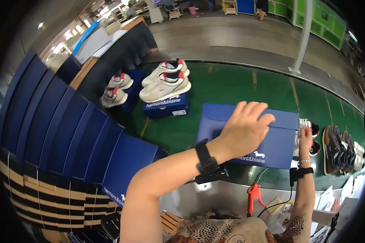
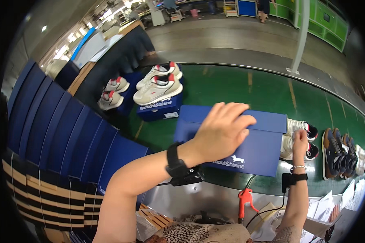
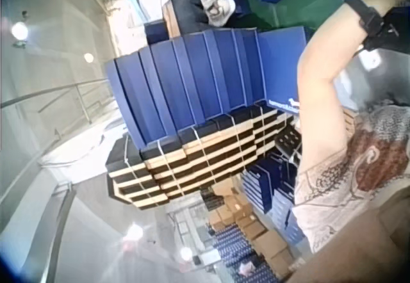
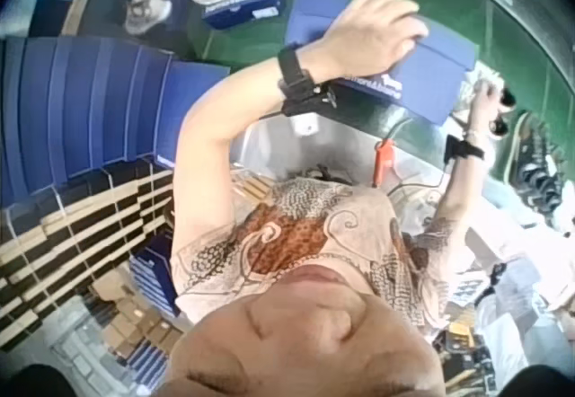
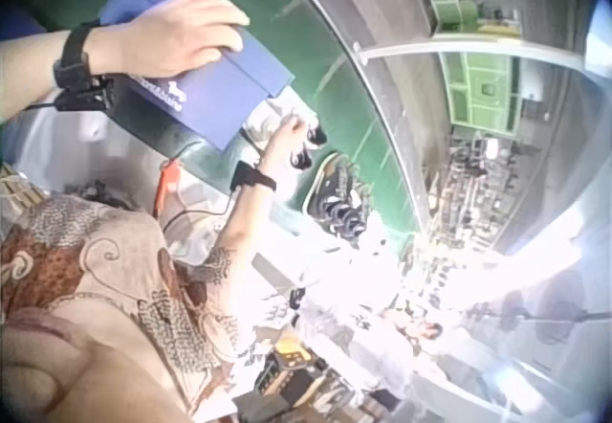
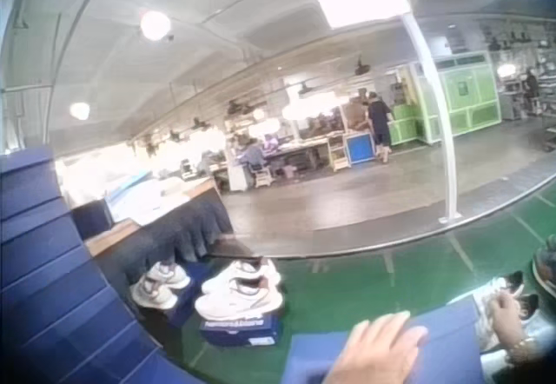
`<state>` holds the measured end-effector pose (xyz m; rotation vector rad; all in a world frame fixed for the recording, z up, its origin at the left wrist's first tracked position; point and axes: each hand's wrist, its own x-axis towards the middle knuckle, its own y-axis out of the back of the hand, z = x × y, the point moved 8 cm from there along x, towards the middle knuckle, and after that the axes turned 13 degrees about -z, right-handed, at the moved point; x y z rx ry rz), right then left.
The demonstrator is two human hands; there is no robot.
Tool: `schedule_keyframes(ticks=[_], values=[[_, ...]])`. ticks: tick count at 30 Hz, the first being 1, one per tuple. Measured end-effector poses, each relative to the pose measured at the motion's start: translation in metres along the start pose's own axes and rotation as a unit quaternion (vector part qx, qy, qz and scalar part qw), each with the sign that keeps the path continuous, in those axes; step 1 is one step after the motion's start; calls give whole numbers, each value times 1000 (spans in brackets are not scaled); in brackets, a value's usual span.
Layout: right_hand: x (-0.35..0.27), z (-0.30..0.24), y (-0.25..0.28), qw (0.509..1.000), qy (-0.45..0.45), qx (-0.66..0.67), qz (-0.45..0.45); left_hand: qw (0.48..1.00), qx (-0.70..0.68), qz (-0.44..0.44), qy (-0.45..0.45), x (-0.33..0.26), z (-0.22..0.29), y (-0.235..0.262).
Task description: The person labels blue boxes by hand, places pairs of shoes on top, and sprays them with an air duster before stacking the boxes. They also clear plastic scraps from the workspace and secure a stack of boxes with plastic straps.
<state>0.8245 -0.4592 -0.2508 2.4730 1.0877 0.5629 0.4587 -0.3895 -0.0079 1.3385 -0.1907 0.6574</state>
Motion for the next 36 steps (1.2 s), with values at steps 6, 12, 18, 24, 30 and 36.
schedule_keyframes(ticks=[6, 12, 18, 24, 30, 36], values=[[-45, -211, 1, 956, 68, 269, -98, 998, 32, -39, -46, -32, 21, 2], [-127, -299, -2, 937, 85, 212, -266, 992, -83, -90, -23, -39, 22, -4], [-163, -299, 1, 944, 43, 178, -276, 990, -98, -92, -39, -48, 35, -6], [-173, -320, -15, 939, 110, 25, -325, 969, -88, -229, -3, -47, 26, 3], [-178, -327, -19, 920, 136, -79, -358, 971, -144, -177, 68, -37, 32, -5], [-169, -322, -23, 938, 115, -18, -326, 973, -153, -149, 87, -38, 22, -9]])
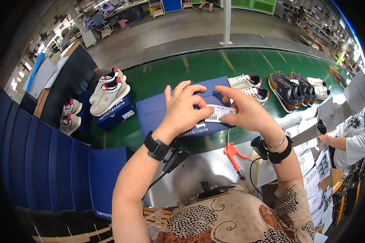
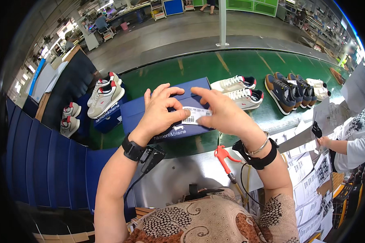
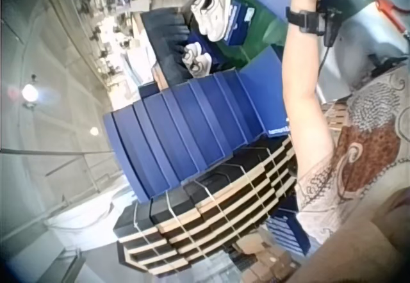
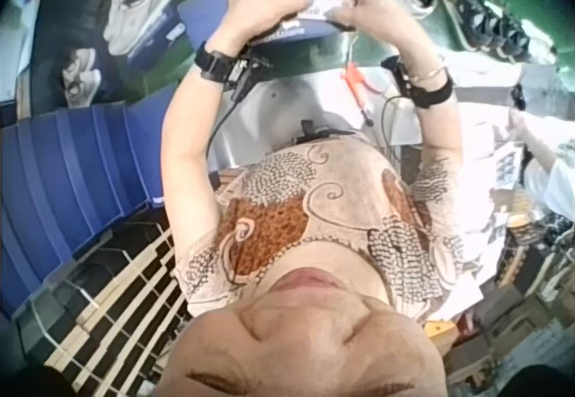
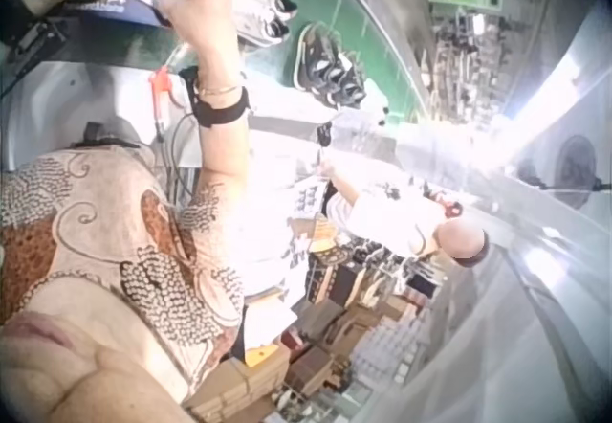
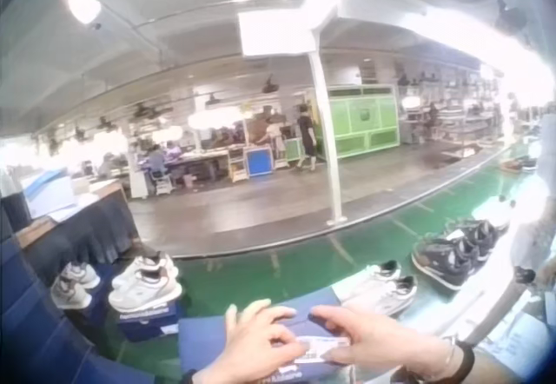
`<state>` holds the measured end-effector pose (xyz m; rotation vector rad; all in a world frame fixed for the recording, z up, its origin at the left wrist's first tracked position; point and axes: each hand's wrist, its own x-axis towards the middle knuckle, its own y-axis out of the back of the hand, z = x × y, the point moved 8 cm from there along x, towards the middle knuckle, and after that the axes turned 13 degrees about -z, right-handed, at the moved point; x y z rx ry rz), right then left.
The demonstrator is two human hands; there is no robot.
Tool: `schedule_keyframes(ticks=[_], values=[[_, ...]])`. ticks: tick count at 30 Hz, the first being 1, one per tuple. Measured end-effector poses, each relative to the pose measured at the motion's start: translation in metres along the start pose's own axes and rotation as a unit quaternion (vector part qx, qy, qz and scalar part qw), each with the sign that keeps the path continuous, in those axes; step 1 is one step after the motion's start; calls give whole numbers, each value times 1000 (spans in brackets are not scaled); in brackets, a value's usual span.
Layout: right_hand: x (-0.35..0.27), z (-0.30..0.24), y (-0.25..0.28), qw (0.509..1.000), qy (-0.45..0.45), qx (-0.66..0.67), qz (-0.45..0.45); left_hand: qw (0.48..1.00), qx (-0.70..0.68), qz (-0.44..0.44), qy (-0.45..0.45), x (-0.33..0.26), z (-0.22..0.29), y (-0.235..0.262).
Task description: The person labels blue boxes by hand, places pairs of shoes on top, and sprays them with an air duster before stacking the boxes. They also clear plastic scraps from the workspace and secure a stack of boxes with plastic straps.
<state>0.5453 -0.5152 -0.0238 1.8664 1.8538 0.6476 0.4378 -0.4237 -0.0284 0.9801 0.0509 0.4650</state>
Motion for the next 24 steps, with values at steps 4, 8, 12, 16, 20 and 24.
schedule_keyframes(ticks=[4, 8, 12, 16, 20, 24], values=[[8, 21, 12, 994, -29, 99, 47, 1000, -5, 12, 1, 0, -4, 0], [14, 28, 5, 995, -33, 94, 16, 1000, 25, 8, 0, -4, -4, -1], [15, 15, 2, 999, -22, 7, 23, 1000, 25, 2, -14, -7, -7, 0], [17, 11, 3, 999, -13, -30, 33, 999, 31, 4, -21, -6, -7, 0], [17, 14, 6, 999, -8, -35, 37, 999, 40, 5, -20, -2, -5, -2], [22, 7, -3, 995, 15, -95, 34, 995, 86, 38, -34, -9, -6, 2]])
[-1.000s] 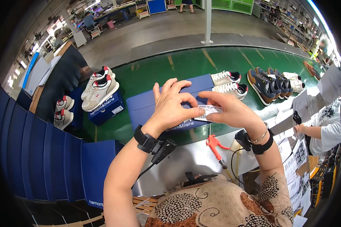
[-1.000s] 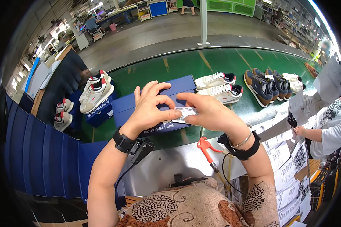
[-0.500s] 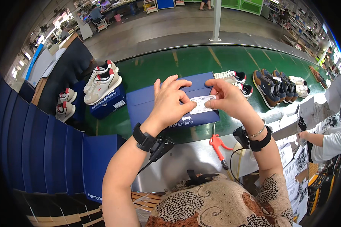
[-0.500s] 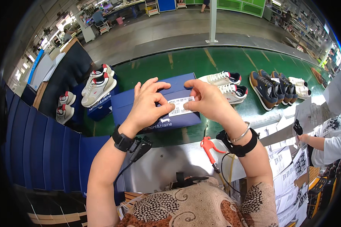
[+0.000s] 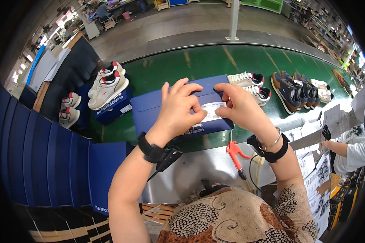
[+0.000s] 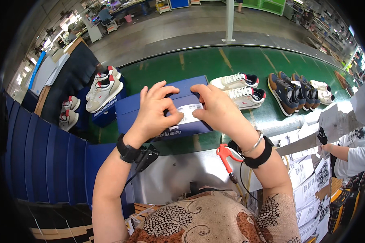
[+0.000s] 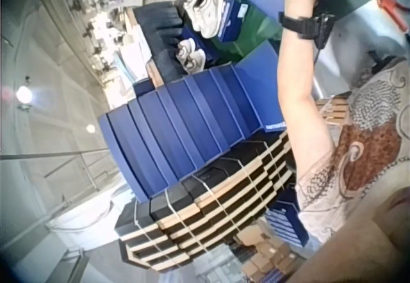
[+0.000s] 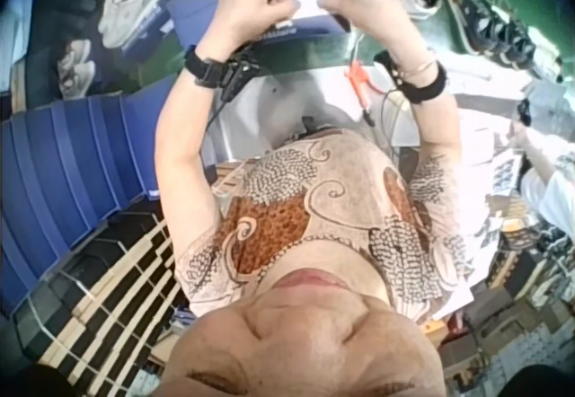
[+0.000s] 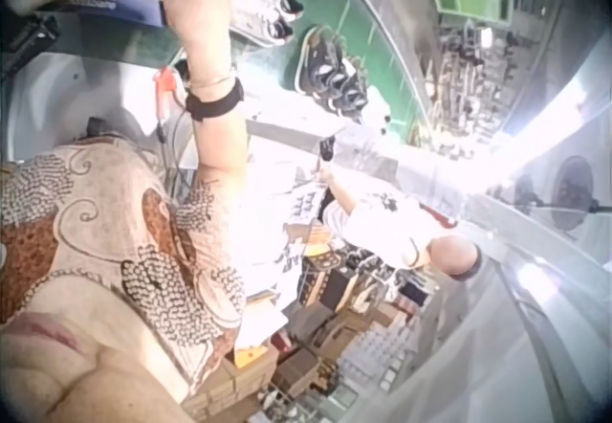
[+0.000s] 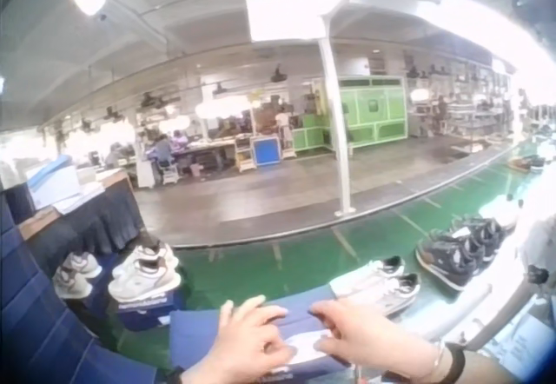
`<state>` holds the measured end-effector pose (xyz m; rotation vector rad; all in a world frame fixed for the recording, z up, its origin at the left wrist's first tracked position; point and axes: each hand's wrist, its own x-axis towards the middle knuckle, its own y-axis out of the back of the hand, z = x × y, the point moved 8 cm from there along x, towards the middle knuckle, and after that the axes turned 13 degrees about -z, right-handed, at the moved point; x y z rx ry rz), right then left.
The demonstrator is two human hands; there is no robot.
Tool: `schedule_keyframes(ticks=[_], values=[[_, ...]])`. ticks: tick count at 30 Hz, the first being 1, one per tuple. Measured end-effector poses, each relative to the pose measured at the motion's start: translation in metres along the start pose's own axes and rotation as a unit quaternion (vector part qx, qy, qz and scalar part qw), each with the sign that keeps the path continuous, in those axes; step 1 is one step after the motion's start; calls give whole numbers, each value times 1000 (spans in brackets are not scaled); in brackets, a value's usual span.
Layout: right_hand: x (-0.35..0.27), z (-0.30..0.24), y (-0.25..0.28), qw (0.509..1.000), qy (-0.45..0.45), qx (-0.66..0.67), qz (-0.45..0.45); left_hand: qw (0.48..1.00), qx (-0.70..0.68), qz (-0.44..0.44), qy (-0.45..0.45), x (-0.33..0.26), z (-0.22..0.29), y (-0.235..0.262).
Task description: The person labels blue boxes by hand, places pairs of shoes on top, and sprays them with an air duster before stacking the boxes. They also clear plastic scraps from the workspace and secure a stack of boxes with plastic straps.
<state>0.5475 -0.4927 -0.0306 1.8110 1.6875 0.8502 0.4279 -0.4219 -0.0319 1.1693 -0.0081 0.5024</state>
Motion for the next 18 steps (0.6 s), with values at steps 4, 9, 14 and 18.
schedule_keyframes(ticks=[4, 9, 14, 18], values=[[-18, -22, 3, 970, 22, -213, 119, 991, 56, 87, -87, -14, 0, 15], [-41, -26, -27, 956, 139, -199, 164, 975, 35, 215, -35, -13, 6, 9], [-34, -47, -91, 918, 90, -383, 36, 983, 31, 179, -29, -9, -5, 7], [-30, -41, -85, 927, 83, -367, 13, 985, 24, 166, -27, -10, -9, 8]])
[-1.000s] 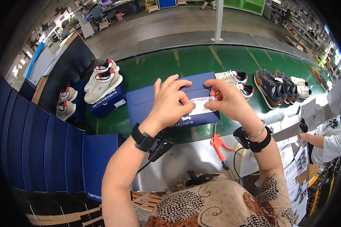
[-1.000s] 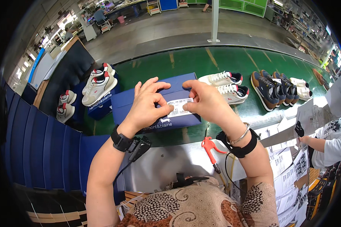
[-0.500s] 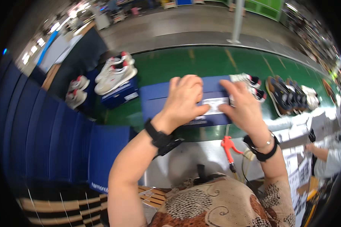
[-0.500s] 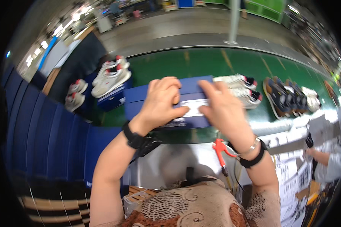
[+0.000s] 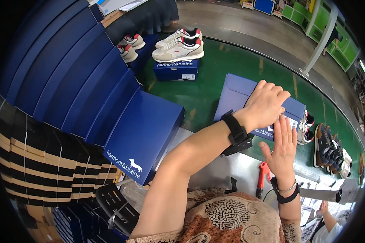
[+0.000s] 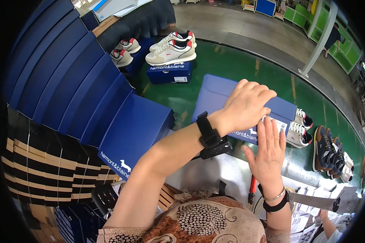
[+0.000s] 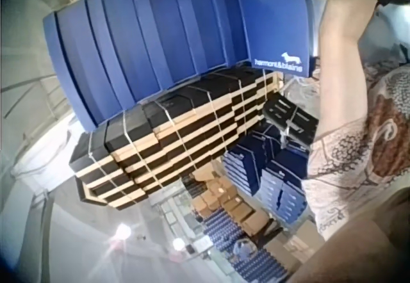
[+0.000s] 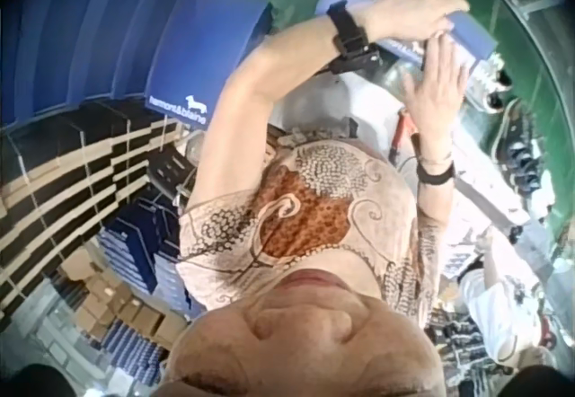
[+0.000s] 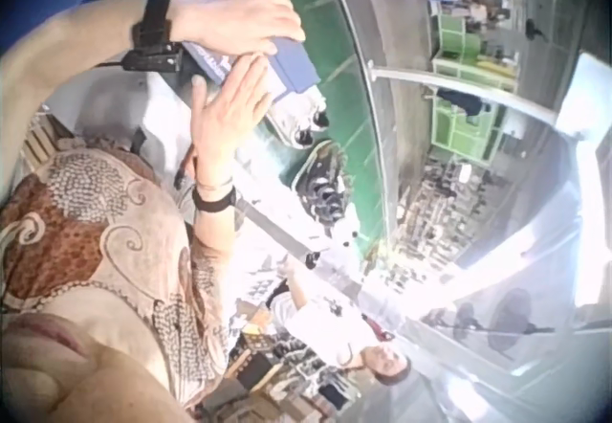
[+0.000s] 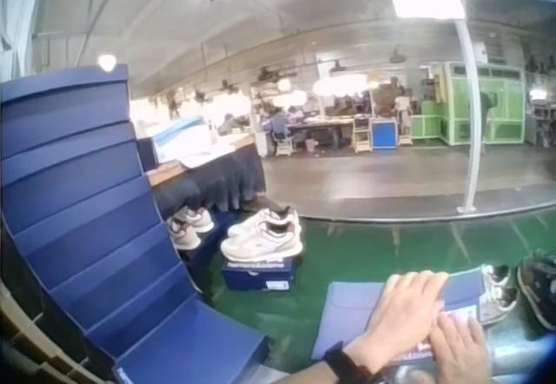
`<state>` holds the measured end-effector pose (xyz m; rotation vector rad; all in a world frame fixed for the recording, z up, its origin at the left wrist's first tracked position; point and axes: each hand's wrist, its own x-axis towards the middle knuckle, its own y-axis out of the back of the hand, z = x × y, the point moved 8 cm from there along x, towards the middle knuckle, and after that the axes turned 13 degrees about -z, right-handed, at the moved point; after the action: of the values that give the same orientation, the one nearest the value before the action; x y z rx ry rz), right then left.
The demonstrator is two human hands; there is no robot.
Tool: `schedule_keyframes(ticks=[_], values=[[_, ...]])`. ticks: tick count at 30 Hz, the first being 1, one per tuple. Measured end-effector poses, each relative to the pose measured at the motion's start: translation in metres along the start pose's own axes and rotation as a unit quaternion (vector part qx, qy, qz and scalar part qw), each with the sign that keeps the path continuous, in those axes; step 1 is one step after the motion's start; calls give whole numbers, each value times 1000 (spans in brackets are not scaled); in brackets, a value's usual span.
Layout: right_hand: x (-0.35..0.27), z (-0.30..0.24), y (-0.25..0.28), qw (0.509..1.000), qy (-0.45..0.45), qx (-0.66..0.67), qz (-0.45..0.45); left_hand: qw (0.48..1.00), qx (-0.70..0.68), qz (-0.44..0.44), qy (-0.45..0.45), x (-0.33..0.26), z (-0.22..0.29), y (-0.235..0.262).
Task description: The person labels blue boxes by hand, places pairs of shoes on top, and sprays them with an air duster before stacking the boxes. They also clear plastic scraps from the workspace and secure a stack of boxes with plastic straps.
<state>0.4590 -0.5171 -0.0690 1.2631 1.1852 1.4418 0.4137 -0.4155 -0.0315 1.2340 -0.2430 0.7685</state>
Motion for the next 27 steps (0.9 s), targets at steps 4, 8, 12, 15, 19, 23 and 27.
schedule_keyframes(ticks=[4, 8, 12, 15, 19, 23, 27], values=[[-30, 65, -1, 989, -70, 98, 86, 999, 45, 27, 12, -13, 11, 14], [-97, 189, -80, 933, -246, 258, 54, 984, 112, 139, -13, -28, 26, 31], [-109, 260, -143, 917, -313, 245, -28, 985, 123, 104, -60, -46, 40, -21], [-91, 289, -159, 908, -349, 223, -66, 986, 135, 47, -88, -64, 22, -92], [-53, 301, -157, 879, -382, 275, -73, 988, 56, -142, 25, -88, -47, -153], [-18, 342, -206, 868, -436, 196, -133, 960, 138, -205, 130, -105, -90, -158], [-15, 370, -223, 817, -487, 267, -155, 954, 139, -195, 179, -100, -105, -170]])
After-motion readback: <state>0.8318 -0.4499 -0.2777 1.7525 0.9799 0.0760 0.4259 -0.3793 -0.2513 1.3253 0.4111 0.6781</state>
